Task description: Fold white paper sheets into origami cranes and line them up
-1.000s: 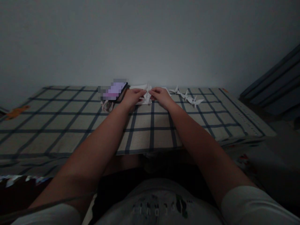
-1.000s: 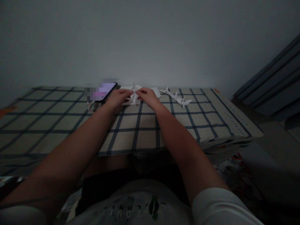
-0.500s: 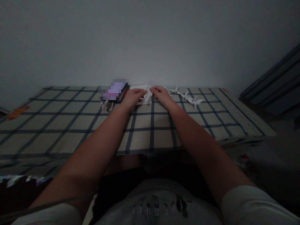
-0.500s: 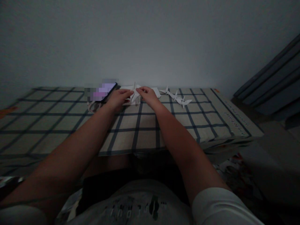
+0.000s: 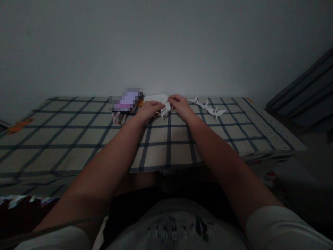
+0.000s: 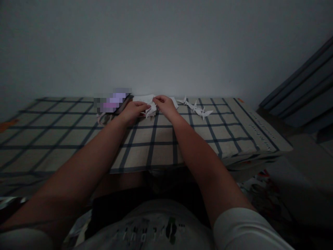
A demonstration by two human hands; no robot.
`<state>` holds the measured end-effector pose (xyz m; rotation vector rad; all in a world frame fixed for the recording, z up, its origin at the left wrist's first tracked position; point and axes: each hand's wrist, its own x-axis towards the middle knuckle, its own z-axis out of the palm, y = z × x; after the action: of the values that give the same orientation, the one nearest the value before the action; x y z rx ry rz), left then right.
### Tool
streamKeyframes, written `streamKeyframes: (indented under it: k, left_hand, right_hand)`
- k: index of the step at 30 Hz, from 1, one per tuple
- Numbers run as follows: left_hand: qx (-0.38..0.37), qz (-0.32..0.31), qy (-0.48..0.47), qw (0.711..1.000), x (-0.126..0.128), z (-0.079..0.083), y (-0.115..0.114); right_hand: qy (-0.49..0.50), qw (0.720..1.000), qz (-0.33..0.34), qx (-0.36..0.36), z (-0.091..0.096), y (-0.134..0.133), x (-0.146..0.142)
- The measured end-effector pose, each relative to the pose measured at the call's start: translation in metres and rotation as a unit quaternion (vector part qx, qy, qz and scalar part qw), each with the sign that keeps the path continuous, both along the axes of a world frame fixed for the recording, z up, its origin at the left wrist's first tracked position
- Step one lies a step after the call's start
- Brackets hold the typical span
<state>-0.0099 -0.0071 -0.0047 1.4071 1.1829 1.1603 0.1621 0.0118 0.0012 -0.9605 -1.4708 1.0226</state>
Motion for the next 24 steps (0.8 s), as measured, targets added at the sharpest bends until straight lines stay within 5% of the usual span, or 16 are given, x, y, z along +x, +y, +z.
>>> streamKeyframes:
  k: [14, 24]
  left_hand:
    - [-0.010, -0.044, -0.008, 0.999, -0.0027, -0.0028, 0.0056]
    - [0.011, -0.019, 0.010, 1.000, -0.0001, 0.0003, 0.0002]
  right_hand:
    - [0.092, 0.993, 0.047, -0.049, -0.0041, 0.0051, 0.0003]
    - [0.004, 1.000, 0.025, 0.009, -0.0059, 0.0043, 0.0031]
